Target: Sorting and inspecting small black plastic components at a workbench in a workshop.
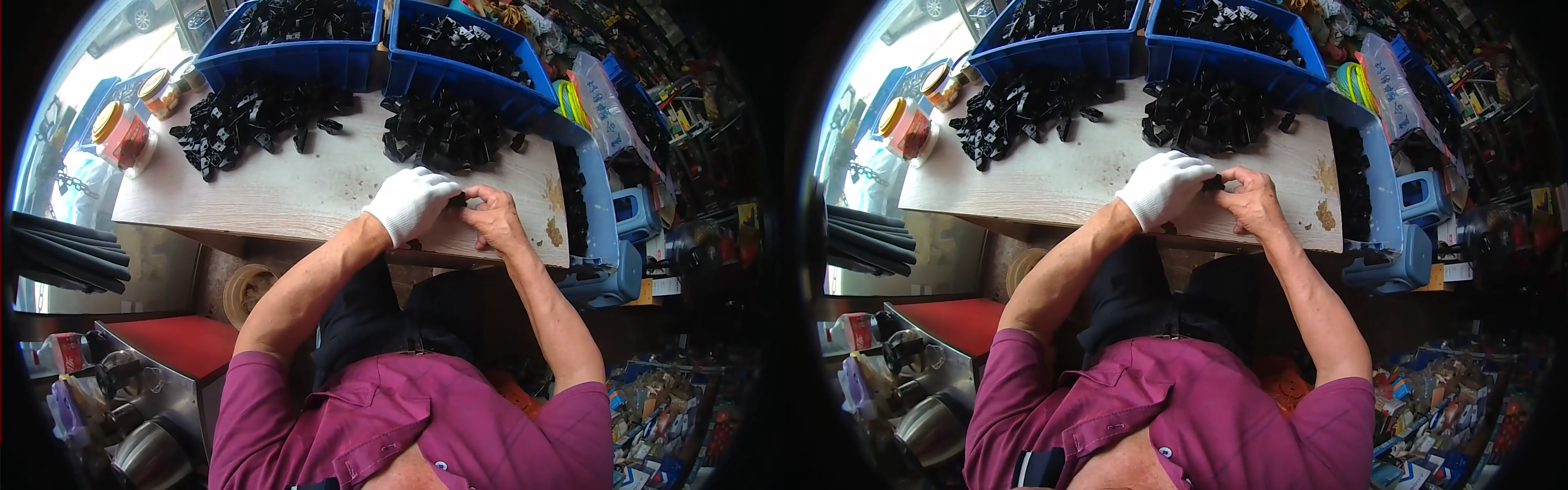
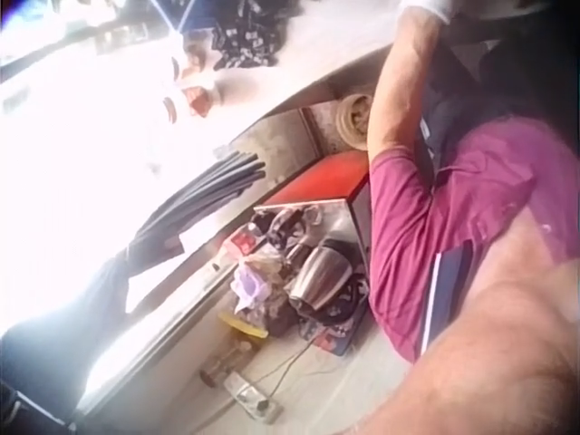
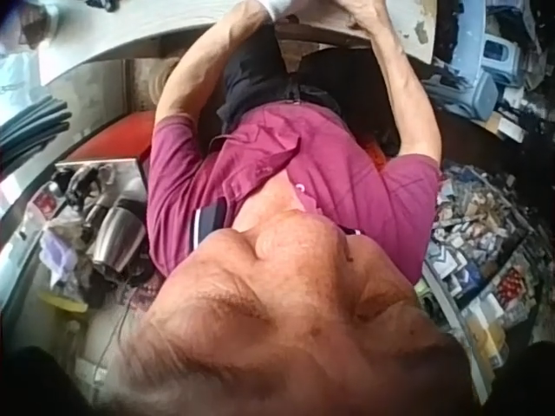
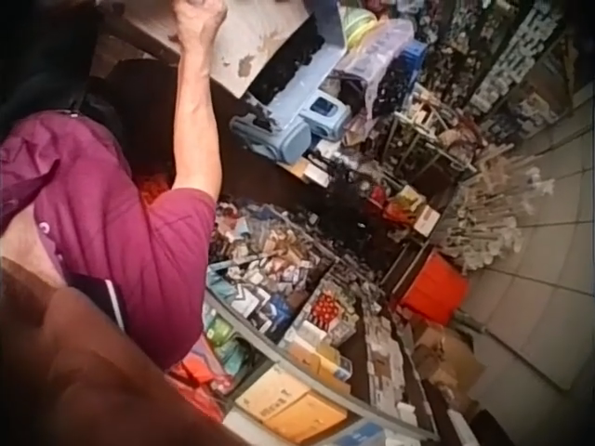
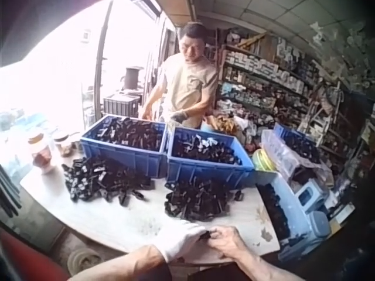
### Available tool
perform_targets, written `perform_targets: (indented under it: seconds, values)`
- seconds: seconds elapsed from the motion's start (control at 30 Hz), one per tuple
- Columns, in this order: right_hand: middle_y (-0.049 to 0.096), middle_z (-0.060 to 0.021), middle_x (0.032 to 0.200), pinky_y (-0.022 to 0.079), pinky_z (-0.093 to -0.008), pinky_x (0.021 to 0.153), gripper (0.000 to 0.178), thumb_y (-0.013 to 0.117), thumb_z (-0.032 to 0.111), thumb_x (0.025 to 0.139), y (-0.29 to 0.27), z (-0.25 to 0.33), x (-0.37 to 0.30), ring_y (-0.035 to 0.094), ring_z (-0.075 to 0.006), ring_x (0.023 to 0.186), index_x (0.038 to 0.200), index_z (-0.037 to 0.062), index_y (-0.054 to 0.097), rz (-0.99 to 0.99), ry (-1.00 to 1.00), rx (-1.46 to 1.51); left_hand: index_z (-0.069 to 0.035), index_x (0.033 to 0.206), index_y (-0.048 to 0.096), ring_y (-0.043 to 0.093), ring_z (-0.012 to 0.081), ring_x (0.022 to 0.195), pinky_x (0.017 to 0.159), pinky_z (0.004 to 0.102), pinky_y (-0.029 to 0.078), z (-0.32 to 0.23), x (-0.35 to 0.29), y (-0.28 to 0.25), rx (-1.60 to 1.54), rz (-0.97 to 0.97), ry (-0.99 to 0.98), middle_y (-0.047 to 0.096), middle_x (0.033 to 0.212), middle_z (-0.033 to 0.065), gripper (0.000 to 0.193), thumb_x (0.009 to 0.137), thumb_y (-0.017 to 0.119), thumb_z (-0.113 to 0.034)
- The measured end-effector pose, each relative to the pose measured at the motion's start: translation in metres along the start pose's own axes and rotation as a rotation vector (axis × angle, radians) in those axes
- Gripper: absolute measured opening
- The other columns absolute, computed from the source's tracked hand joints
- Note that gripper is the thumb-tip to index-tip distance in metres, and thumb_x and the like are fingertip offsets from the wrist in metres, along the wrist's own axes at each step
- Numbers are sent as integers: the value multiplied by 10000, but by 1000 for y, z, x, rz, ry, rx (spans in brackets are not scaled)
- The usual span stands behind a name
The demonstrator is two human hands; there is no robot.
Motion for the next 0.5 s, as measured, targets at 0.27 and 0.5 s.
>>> perform_targets:
  seconds: [0.27, 0.5]
  values:
    - [543, 20, 506, 378, -249, 343, 301, 759, 122, 851, 1, 4, -3, 461, -70, 369, 1125, 4, 714, -53, -5, -35, -115, 1168, 737, 696, 300, 1028, 907, 395, 556, 6, 9, 3, -74, 139, 79, 739, 1130, 74, 311, 867, 660, -100]
    - [534, 59, 570, 376, -221, 358, 271, 768, 120, 866, 0, 3, -5, 443, -34, 432, 1112, 17, 722, -47, -10, -67, -116, 1150, 745, 687, 293, 946, 853, 387, 553, 3, 17, 14, -12, 308, 176, 734, 1049, 68, 343, 812, 691, -108]
Point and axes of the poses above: each hand's wrist, its own x-axis towards the middle knuckle, its own y-axis out of the palm, z = x × y, the point moved 5 cm from there along x, towards the middle knuckle
